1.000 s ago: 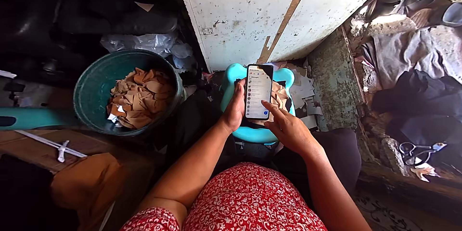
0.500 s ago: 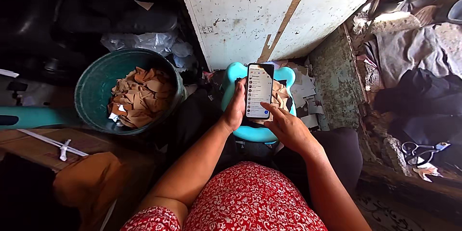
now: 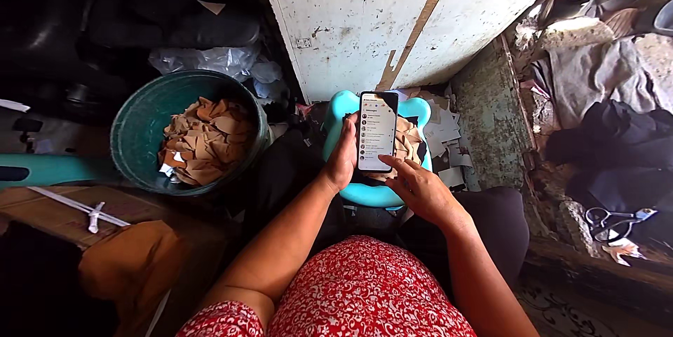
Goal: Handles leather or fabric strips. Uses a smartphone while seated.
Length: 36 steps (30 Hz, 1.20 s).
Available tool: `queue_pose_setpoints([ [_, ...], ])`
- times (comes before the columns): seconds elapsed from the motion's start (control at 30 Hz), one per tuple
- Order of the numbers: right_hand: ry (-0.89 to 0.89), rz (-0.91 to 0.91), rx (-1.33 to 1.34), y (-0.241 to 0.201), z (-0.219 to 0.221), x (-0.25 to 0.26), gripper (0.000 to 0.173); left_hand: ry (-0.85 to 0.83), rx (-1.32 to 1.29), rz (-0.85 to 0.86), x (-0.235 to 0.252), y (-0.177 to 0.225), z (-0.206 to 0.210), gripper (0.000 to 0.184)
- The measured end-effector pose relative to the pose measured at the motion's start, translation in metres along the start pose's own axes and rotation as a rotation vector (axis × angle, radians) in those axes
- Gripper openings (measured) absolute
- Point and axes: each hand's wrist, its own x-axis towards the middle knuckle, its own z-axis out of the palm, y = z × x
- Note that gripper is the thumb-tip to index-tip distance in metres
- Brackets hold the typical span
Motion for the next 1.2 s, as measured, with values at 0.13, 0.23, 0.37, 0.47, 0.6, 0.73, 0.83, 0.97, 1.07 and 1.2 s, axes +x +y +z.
queue_pose_setpoints([
  [0.13,0.015,-0.006,-0.036,-0.002,0.001,-0.006,0.047,0.002,-0.011,-0.003,0.0,0.0,-0.001,0.082],
  [0.23,0.027,-0.036,-0.043,-0.004,0.006,-0.019,0.047,0.018,0.006,-0.011,0.0,0.001,-0.002,0.082],
  [0.37,0.015,-0.033,-0.059,-0.004,0.018,-0.033,0.05,0.043,0.021,0.001,-0.001,0.002,-0.001,0.082],
  [0.47,0.01,-0.007,-0.078,-0.003,0.022,-0.036,0.051,0.042,0.033,0.002,0.0,0.001,0.001,0.083],
  [0.6,0.025,0.004,-0.102,0.001,0.024,-0.034,0.051,0.036,0.033,-0.009,0.0,0.001,0.001,0.082],
  [0.73,0.019,0.007,-0.084,0.002,0.024,-0.034,0.052,0.035,0.029,-0.003,0.0,0.001,0.001,0.081],
  [0.83,0.01,0.016,-0.077,0.003,0.025,-0.032,0.053,0.037,0.035,0.003,0.0,0.0,0.001,0.083],
  [0.97,-0.003,0.027,-0.075,0.001,0.024,-0.031,0.054,0.06,0.054,-0.003,0.0,-0.001,0.0,0.086],
  [1.07,0.001,0.018,-0.079,0.002,0.025,-0.031,0.053,0.057,0.067,0.001,0.0,-0.002,0.0,0.085],
  [1.2,-0.027,0.036,-0.075,0.001,0.025,-0.031,0.054,0.051,0.054,-0.002,0.0,-0.002,0.0,0.086],
])
